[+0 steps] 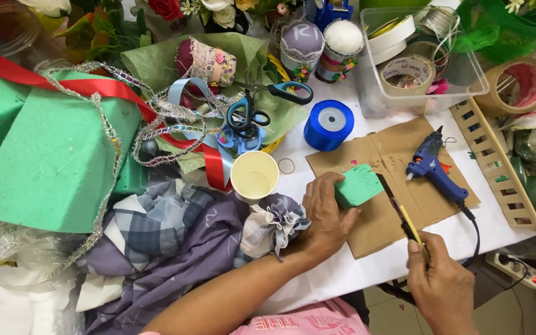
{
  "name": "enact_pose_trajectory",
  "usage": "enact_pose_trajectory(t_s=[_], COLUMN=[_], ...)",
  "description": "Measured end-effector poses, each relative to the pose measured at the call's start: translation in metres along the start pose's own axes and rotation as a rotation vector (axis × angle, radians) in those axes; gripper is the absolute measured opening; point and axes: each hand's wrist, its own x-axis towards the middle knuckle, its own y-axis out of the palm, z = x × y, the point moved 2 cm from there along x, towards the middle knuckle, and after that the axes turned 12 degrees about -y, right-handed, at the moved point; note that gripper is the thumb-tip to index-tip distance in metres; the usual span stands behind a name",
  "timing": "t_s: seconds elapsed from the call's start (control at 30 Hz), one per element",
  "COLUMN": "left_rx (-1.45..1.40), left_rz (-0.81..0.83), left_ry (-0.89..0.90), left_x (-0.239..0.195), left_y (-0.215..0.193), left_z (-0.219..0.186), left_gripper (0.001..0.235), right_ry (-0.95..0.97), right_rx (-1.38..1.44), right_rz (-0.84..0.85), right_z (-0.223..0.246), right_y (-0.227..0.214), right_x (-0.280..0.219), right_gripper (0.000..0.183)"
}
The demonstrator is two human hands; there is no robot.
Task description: The person prepares a decorative fabric-covered ball by wrapping fabric around it and securing it with a rubber band, trims the fabric with scissors, cuts small pieces of floral foam with a knife, and uses a hot glue gun to assemble the components.
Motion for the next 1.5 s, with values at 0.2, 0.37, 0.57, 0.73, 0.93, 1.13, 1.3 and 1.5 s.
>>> enact_pose_trajectory(t_s=[0.2,0.37,0.57,0.73,0.93,1.13,1.3,1.5], left_rx=[-0.131,-0.092,0.082,0.112,0.116,-0.004,0.042,0.254], left_rz=[-0.011,0.024,-0.013,-0.012,-0.009,-0.003,0.000,0.041], left_ry=[-0.098,-0.187,-0.112,-0.080,0.063,-0.084,0.032,0.100], left_x=[0.002,0.004,0.009,0.007,0.005,0.007,0.009,0.009], left_y=[-0.003,-0.005,-0.011,-0.011,0.000,0.002,-0.011,-0.008], left_z=[-0.007,-0.009,-0.013,-0.015,-0.005,0.000,-0.013,-0.009], left_gripper=[0.044,0.042,0.040,0.043,0.050,0.059,0.046,0.045], right_ry=[-0.256,-0.312,-0.221,-0.220,-0.197,-0.160,-0.184,-0.084], right_rx=[-0.159,-0.159,-0.188,-0.189,-0.178,-0.153,-0.197,-0.216], right_rz=[-0.324,-0.373,-0.233,-0.219,-0.202,-0.238,-0.222,-0.096], right_z=[0.012,0.023,0.021,0.025,0.024,0.017,0.026,0.036], right_y=[-0.001,-0.005,0.011,0.017,0.017,0.013,0.010,0.005], right_x=[-0.010,-0.012,-0.005,-0.001,0.002,-0.004,-0.004,0.001], right_gripper=[0.029,0.027,0.025,0.025,0.021,0.028,0.024,0.028])
